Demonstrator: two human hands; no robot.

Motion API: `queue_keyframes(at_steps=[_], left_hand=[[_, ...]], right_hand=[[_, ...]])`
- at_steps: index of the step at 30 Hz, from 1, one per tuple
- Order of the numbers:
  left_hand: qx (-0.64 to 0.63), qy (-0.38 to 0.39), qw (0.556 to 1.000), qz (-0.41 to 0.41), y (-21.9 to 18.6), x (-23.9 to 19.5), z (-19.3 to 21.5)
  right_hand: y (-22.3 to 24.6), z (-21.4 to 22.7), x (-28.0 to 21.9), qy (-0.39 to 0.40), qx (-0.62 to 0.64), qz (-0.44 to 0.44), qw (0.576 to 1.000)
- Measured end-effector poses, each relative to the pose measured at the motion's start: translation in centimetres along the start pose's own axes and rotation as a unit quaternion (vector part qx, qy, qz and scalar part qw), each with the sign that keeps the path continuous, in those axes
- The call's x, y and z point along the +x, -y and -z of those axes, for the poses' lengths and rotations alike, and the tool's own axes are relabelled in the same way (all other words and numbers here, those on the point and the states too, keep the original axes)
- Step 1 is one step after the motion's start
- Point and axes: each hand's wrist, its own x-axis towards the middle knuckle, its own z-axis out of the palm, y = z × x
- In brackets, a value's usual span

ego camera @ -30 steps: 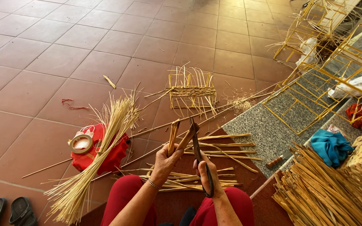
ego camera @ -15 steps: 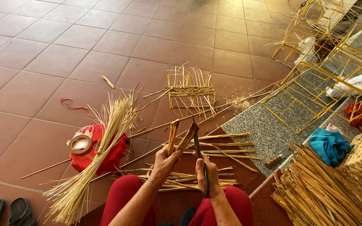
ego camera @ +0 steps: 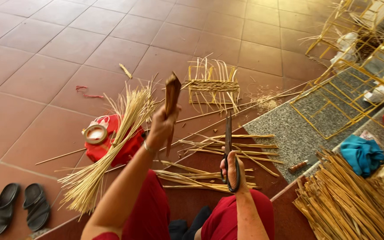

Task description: The person sits on a tiled floor and uses shears to cut dried plant strips into shorter pieces. They repeatedly pick up bundles, trim them, and place the cut pieces into a growing pile on the floor.

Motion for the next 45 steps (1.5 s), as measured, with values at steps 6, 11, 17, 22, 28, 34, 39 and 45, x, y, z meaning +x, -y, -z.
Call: queue_keyframes(at_steps=[6, 11, 17, 22, 28, 34, 39, 45], left_hand=[[-0.005, 0.018, 0.993, -0.119, -8.5, 4.2, 3.0], [-0.066, -0.033, 0.979, -0.191, -13.9, 4.9, 5.7], [-0.127, -0.025, 0.962, -0.239, -18.9, 4.2, 8.5], [-0.153, -0.011, 0.958, -0.243, -21.8, 2.7, 10.6], [-0.192, -0.017, 0.957, -0.214, -23.9, -0.9, 12.9], [-0.242, -0.009, 0.953, -0.184, -24.0, -3.3, 14.5], [-0.216, -0.017, 0.956, -0.196, -23.5, -3.4, 15.8], [-0.206, -0.032, 0.950, -0.233, -22.8, -1.6, 17.2]], right_hand=[[-1.0, 0.4, 0.2, -0.002, -0.242, 0.055, 0.969], [-3.0, 0.0, 0.3, 0.053, -0.156, -0.089, 0.982], [-5.0, -3.6, -1.1, 0.097, 0.021, -0.216, 0.971], [-5.4, -5.4, -1.0, 0.104, 0.051, -0.222, 0.968], [-5.0, -4.7, 0.0, 0.098, 0.089, -0.219, 0.967], [-5.9, -5.1, 1.3, 0.070, 0.086, -0.206, 0.972], [-6.5, -5.1, 1.6, 0.030, 0.116, -0.105, 0.987], [-6.2, -4.6, 0.8, -0.027, 0.098, -0.099, 0.990]])
